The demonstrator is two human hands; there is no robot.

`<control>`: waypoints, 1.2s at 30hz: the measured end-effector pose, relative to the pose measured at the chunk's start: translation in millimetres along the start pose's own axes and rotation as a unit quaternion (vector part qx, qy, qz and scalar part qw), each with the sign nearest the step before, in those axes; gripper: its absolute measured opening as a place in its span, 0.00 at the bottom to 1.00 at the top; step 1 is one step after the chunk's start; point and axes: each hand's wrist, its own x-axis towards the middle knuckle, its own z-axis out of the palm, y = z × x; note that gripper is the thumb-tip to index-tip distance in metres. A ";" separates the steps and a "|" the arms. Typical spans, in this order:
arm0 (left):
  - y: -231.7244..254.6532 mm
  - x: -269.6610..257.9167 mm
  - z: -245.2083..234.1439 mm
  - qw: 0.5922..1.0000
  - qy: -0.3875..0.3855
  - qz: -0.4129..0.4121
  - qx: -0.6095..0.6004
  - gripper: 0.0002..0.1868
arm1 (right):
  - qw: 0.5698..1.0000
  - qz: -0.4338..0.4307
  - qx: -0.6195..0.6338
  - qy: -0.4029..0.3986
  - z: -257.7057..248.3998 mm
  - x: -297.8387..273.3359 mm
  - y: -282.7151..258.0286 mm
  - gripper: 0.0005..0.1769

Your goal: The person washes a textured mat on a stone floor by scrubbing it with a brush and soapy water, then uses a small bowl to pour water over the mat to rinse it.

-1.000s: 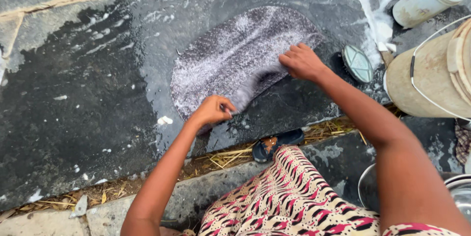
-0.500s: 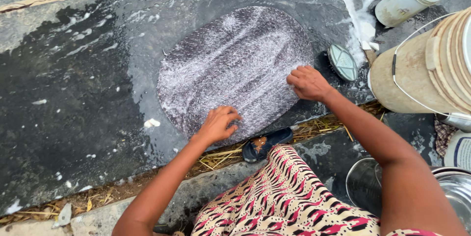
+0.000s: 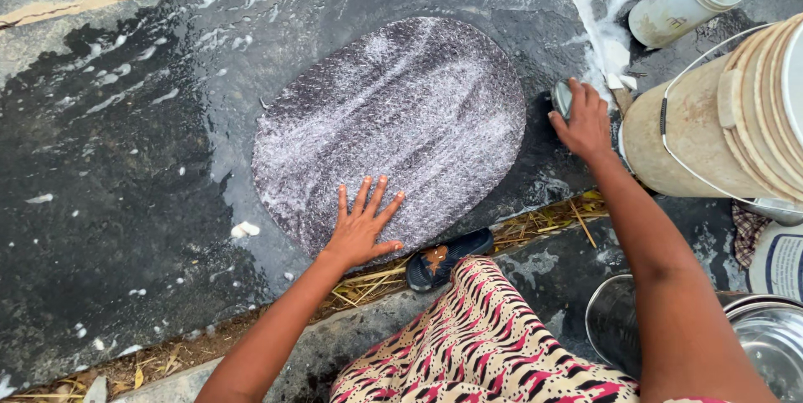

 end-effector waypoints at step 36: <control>5.3 6.7 13.9 0.978 0.206 0.023 -0.003 0.55 | 0.991 -0.120 -0.007 -0.056 20.2 58.0 -163.2 0.48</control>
